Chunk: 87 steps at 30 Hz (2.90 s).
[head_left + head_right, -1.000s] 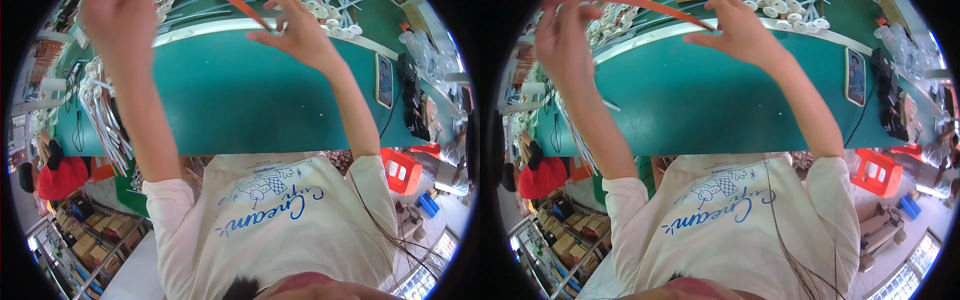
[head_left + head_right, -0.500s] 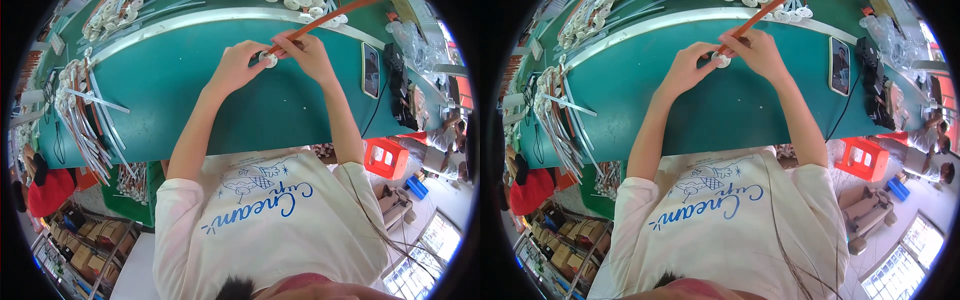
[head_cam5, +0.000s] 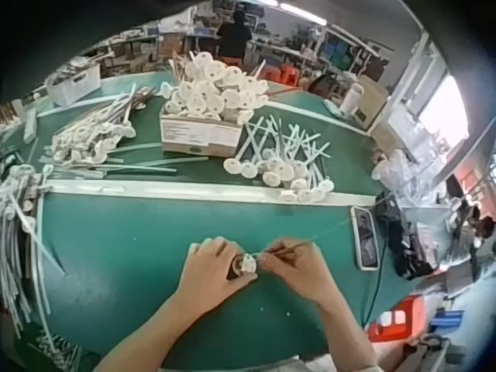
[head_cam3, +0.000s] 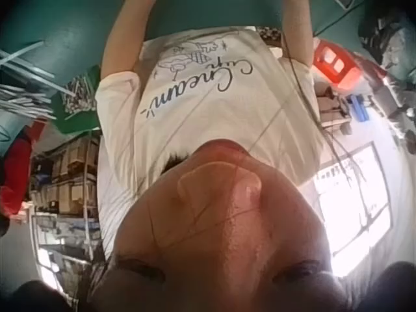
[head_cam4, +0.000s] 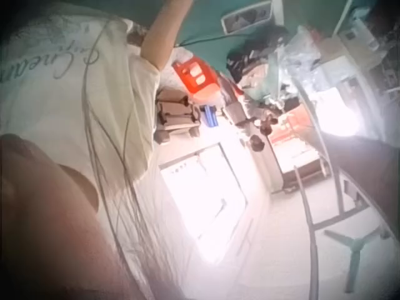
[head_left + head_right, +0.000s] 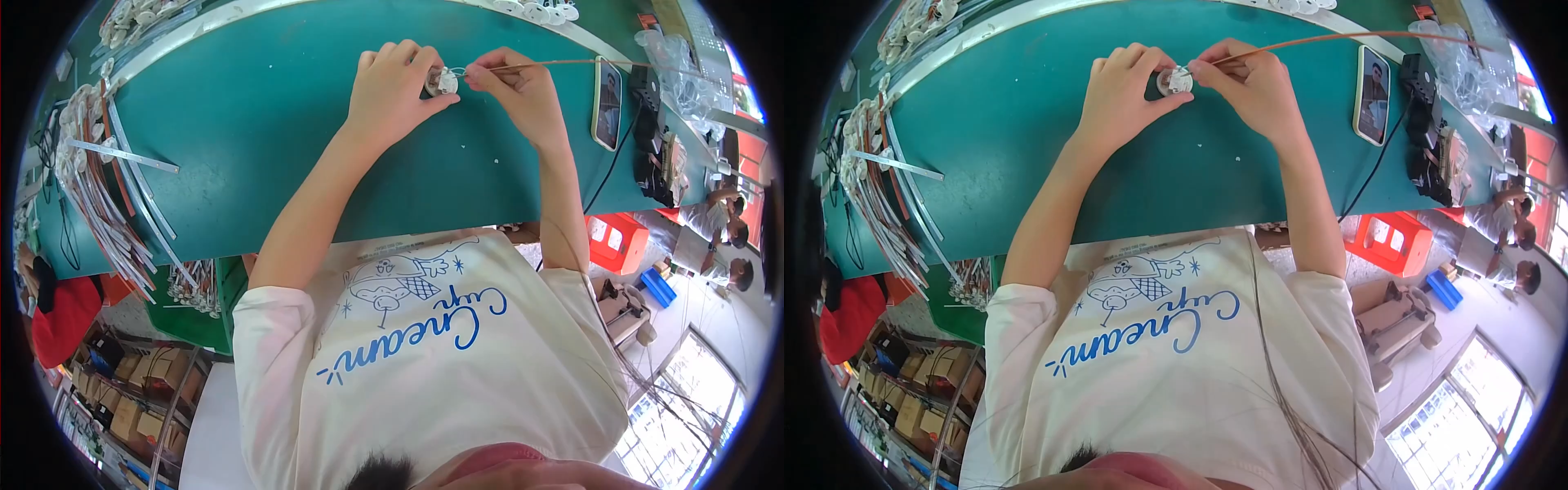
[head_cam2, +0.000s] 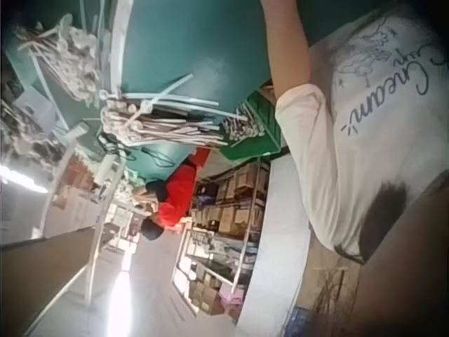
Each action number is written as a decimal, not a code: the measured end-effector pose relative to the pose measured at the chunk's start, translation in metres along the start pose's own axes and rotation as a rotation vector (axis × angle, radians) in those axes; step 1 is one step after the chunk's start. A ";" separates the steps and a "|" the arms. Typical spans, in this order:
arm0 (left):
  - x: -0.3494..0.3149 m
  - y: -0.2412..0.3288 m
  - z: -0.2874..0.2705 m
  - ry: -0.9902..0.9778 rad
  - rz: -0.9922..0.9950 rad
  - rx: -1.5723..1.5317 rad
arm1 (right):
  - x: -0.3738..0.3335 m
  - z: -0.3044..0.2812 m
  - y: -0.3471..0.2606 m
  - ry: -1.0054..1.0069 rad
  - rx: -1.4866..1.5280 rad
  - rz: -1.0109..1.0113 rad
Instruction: Assembling LED light strips at a factory workbench by attaching plastic components and wiring.
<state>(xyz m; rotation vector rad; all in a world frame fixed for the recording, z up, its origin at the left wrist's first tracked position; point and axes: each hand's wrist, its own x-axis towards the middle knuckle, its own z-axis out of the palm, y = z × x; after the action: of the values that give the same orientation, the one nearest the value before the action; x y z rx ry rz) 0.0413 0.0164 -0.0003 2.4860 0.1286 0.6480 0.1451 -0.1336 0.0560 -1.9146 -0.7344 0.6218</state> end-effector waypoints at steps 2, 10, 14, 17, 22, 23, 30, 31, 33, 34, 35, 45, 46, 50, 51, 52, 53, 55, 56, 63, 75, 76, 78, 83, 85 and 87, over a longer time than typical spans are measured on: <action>0.000 -0.001 0.003 0.011 -0.001 -0.006 | -0.001 0.002 -0.001 0.011 -0.012 0.010; 0.001 0.008 0.004 0.006 -0.065 0.075 | -0.003 0.006 -0.007 0.004 -0.101 0.015; -0.001 0.009 0.010 0.082 -0.052 0.098 | -0.003 0.012 -0.015 0.079 -0.221 0.052; -0.002 0.009 0.011 0.112 -0.050 0.125 | -0.006 0.016 -0.019 0.125 -0.285 0.053; -0.001 0.015 0.009 0.032 -0.112 0.125 | -0.010 0.023 -0.027 0.170 -0.388 0.016; -0.001 0.015 0.009 0.042 -0.110 0.126 | -0.011 0.024 -0.030 0.175 -0.420 0.015; -0.001 0.013 0.017 0.129 -0.096 0.139 | -0.008 0.036 -0.038 0.215 -0.645 -0.034; 0.000 0.012 0.018 0.133 -0.095 0.137 | -0.007 0.035 -0.037 0.216 -0.649 -0.036; 0.002 0.011 0.019 0.179 -0.041 0.134 | -0.004 0.031 -0.033 0.201 -0.644 -0.003; 0.002 0.011 0.019 0.185 -0.040 0.134 | -0.004 0.032 -0.034 0.203 -0.647 -0.008; 0.003 0.010 0.020 0.160 -0.060 0.125 | -0.004 0.034 -0.035 0.214 -0.650 -0.002; -0.015 -0.015 -0.058 0.038 -0.078 -0.093 | 0.019 0.000 -0.010 0.027 -0.293 0.063; -0.020 -0.028 -0.078 0.036 -0.111 -0.086 | 0.028 -0.013 -0.012 0.028 -0.238 0.032; -0.059 -0.117 -0.158 0.189 -0.430 0.553 | 0.088 -0.082 -0.035 0.105 -0.251 0.041; -0.068 -0.124 -0.176 0.194 -0.576 0.730 | 0.110 -0.098 -0.030 0.208 -0.342 0.054; -0.076 -0.129 -0.192 0.202 -0.722 0.900 | 0.135 -0.118 -0.011 0.162 -0.048 0.029; -0.087 -0.140 -0.205 0.208 -0.736 0.930 | 0.142 -0.116 -0.014 0.260 -0.066 0.048; -0.107 -0.168 -0.218 0.233 -0.984 0.800 | 0.142 -0.109 -0.015 0.345 -0.070 0.060; -0.115 -0.177 -0.223 0.242 -0.999 0.819 | 0.133 -0.105 -0.015 0.329 -0.052 0.051; -0.066 -0.123 -0.245 0.815 -0.596 0.026 | 0.086 -0.074 0.005 0.584 -0.491 -0.273; 0.076 0.062 -0.129 0.377 -0.179 -0.969 | 0.058 0.065 -0.052 0.197 -0.141 -0.623; 0.077 0.066 -0.117 0.375 -0.178 -0.980 | 0.064 0.061 -0.042 0.200 -0.150 -0.617; 0.080 0.073 -0.096 0.286 -0.043 -1.130 | 0.070 0.049 -0.021 0.269 -0.080 -0.708; 0.043 0.010 -0.054 0.093 -0.158 -0.543 | 0.032 0.016 -0.031 0.068 0.056 -0.200; 0.023 -0.002 -0.029 -0.013 -0.160 -0.494 | 0.028 0.010 -0.019 0.058 0.076 -0.190; 0.011 -0.007 -0.010 -0.078 -0.149 -0.390 | 0.024 0.009 -0.017 0.040 0.051 -0.121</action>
<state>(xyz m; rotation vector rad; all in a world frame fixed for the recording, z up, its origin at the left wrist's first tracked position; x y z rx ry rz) 0.0461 0.0299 0.0077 2.0995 0.1411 0.4623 0.1519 -0.1046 0.0645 -1.8162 -0.7944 0.5208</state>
